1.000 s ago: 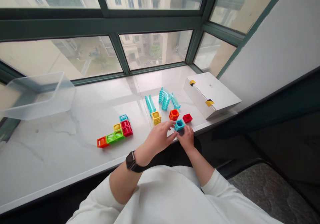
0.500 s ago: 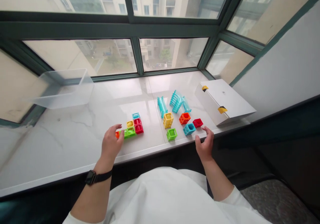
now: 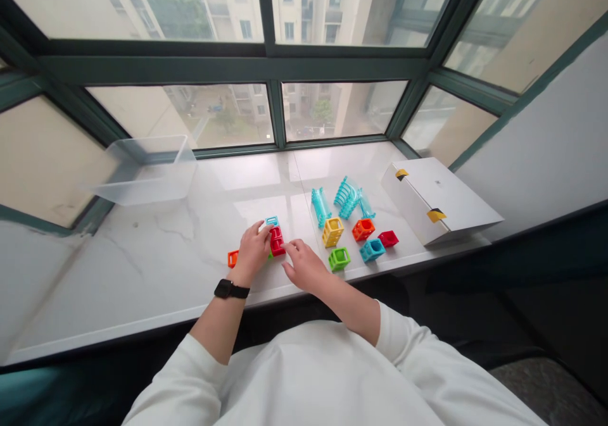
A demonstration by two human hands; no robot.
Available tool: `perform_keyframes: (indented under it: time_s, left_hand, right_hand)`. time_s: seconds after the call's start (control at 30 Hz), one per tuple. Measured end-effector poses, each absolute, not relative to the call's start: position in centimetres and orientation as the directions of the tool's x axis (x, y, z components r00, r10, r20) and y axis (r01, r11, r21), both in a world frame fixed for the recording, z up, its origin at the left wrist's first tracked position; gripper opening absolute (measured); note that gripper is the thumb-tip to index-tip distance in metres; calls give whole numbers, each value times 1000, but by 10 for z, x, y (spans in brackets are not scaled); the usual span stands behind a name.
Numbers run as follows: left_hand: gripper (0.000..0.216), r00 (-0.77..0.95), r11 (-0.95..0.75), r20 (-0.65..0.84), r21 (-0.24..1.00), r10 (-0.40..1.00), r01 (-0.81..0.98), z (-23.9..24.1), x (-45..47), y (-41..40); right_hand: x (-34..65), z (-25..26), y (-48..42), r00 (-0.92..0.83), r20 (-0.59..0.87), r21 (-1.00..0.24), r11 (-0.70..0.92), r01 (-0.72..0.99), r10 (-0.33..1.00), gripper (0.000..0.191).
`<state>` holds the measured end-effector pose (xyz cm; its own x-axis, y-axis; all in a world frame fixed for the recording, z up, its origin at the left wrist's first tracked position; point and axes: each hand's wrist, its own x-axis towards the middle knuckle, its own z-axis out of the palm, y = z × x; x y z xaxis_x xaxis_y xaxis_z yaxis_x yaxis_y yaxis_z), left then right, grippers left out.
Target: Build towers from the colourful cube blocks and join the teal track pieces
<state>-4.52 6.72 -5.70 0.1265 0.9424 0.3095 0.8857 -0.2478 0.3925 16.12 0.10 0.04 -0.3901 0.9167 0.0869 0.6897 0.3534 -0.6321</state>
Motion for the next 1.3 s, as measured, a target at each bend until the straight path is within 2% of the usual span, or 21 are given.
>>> perform_keyframes:
  time_s: [0.1, 0.2, 0.4, 0.6, 0.9, 1.0, 1.1, 1.2, 1.3]
  left_hand:
    - [42, 164, -265, 278, 380, 946, 886, -62, -44, 73]
    - [43, 157, -252, 249, 418, 956, 873, -65, -44, 73]
    - [42, 107, -204, 218, 493, 970, 846, -62, -44, 63]
    - [37, 102, -206, 223, 513, 969, 833, -55, -41, 56]
    - [35, 78, -191, 236, 509, 969, 839, -57, -40, 60]
    - [35, 83, -198, 243, 500, 966, 843, -59, -40, 59]
    - [35, 71, -196, 255, 506, 964, 840, -58, -39, 57]
    - [35, 59, -173, 230, 514, 971, 840, -54, -37, 56]
    - [36, 65, -171, 216, 519, 974, 838, -48, -36, 54]
  right_hand:
    - [140, -22, 15, -357, -87, -539, 257, 802, 930, 47]
    - [134, -32, 23, -331, -137, -504, 222, 834, 934, 46]
    - [136, -37, 26, -326, -132, -506, 219, 834, 936, 41]
    - [139, -43, 24, -349, -117, -452, 263, 852, 930, 27]
    - [147, -42, 15, -364, -113, -456, 277, 846, 924, 23]
    - [154, -40, 10, -344, -71, -510, 262, 820, 936, 20]
    - [161, -31, 6, -287, 33, -645, 239, 725, 957, 14]
    - [166, -18, 2, -213, 141, -822, 234, 518, 967, 9]
    - [169, -5, -1, -149, 164, -949, 197, 245, 975, 6]
